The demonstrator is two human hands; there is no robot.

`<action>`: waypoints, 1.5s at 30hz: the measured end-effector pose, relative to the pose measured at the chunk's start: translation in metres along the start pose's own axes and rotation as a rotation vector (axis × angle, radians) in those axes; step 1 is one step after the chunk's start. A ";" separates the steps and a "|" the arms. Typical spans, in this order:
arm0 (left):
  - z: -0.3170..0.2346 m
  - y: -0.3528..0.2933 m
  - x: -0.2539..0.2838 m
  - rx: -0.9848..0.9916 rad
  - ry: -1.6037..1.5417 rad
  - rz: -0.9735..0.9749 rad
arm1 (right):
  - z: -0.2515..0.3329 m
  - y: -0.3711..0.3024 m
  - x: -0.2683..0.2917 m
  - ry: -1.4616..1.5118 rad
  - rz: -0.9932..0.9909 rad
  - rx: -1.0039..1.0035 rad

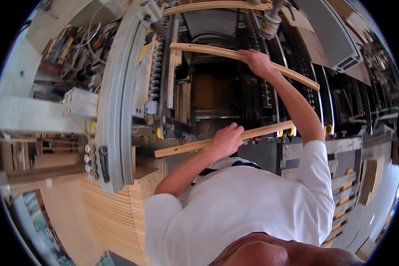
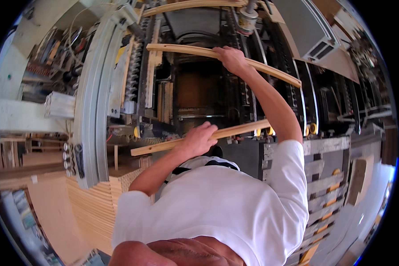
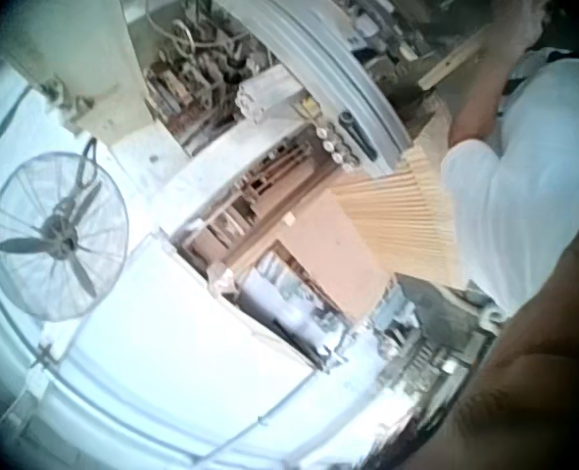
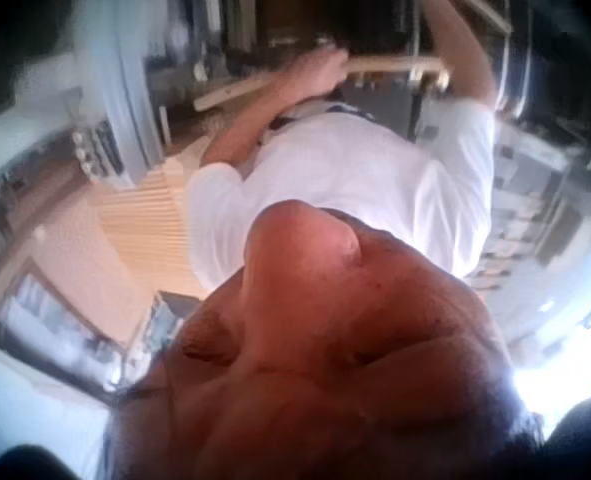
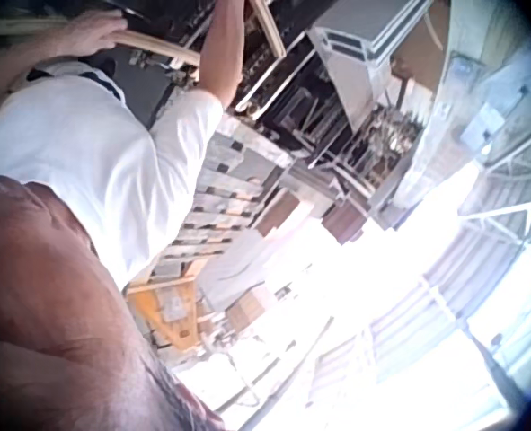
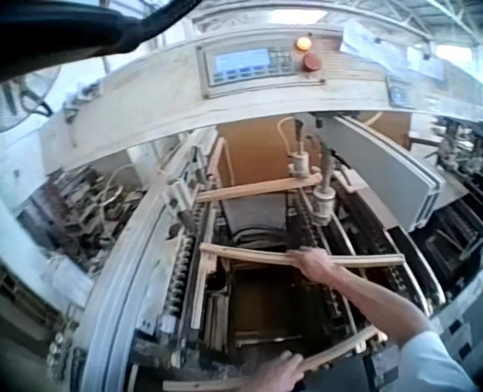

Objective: The person repeatedly picks up thin wooden slats from a stack, places them on a sanding machine, and runs them through the belt sander. The person then removes the sanded slats and places them onto a separate stack. This process is repeated continuously for multiple pieces.

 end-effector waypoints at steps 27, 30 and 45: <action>-0.060 -0.475 -0.080 1.474 -0.676 -0.827 | -0.024 0.149 -0.088 -0.286 0.020 -0.096; -0.074 -0.520 -0.102 1.440 -0.787 -1.055 | -0.024 0.154 -0.088 -0.252 0.044 -0.120; 0.156 -0.596 -0.004 1.477 -0.460 -1.593 | 0.128 0.032 -0.110 0.826 0.000 0.009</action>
Point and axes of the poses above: each hand's wrist, its own y-axis towards the middle knuckle, its own x-axis out of the back of the hand, z = x × y, the point moved 3 cm from there along y, towards the middle knuckle, and after that the axes turned 5 degrees about y, right-handed, at the moved point
